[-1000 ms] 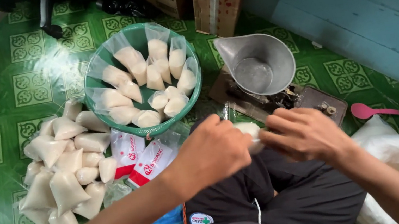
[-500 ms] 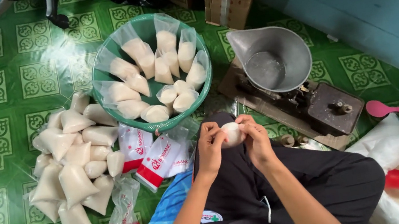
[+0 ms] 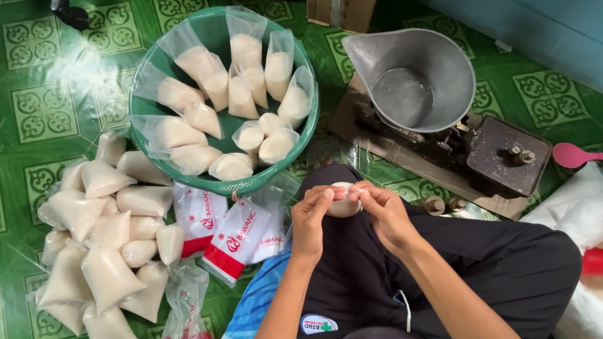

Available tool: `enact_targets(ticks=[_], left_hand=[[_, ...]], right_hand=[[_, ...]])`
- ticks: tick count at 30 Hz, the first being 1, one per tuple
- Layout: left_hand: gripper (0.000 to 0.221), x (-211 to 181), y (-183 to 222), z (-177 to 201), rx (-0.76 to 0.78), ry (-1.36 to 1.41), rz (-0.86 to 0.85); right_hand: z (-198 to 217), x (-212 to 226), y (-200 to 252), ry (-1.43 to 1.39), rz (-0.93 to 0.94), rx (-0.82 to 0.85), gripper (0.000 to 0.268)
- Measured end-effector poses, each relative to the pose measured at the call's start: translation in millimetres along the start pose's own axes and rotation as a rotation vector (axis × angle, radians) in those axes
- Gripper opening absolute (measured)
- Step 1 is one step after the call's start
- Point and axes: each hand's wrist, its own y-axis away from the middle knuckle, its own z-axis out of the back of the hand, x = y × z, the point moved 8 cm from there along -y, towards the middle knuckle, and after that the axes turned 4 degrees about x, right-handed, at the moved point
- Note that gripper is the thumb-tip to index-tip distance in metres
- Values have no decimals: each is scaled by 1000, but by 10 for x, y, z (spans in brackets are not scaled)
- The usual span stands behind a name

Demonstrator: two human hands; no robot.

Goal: Filling small plastic bags with sugar from a large sack, weighing them on a mechanical scale, and tying them closed by hand.

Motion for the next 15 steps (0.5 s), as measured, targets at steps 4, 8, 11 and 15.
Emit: enact_targets(ticks=[4, 8, 11, 15], left_hand=[[11, -149, 0, 6, 128, -157, -150], [13, -184, -9, 42, 168, -304, -276], [11, -226, 0, 33, 101, -346, -322], [11, -330, 19, -42, -25, -462, -368]], right_hand=[[94, 61, 12, 162, 2, 51, 25], [118, 138, 10, 339, 159, 183, 24], [57, 237, -20, 463, 264, 146, 22], [93, 277, -69, 613, 295, -52, 19]])
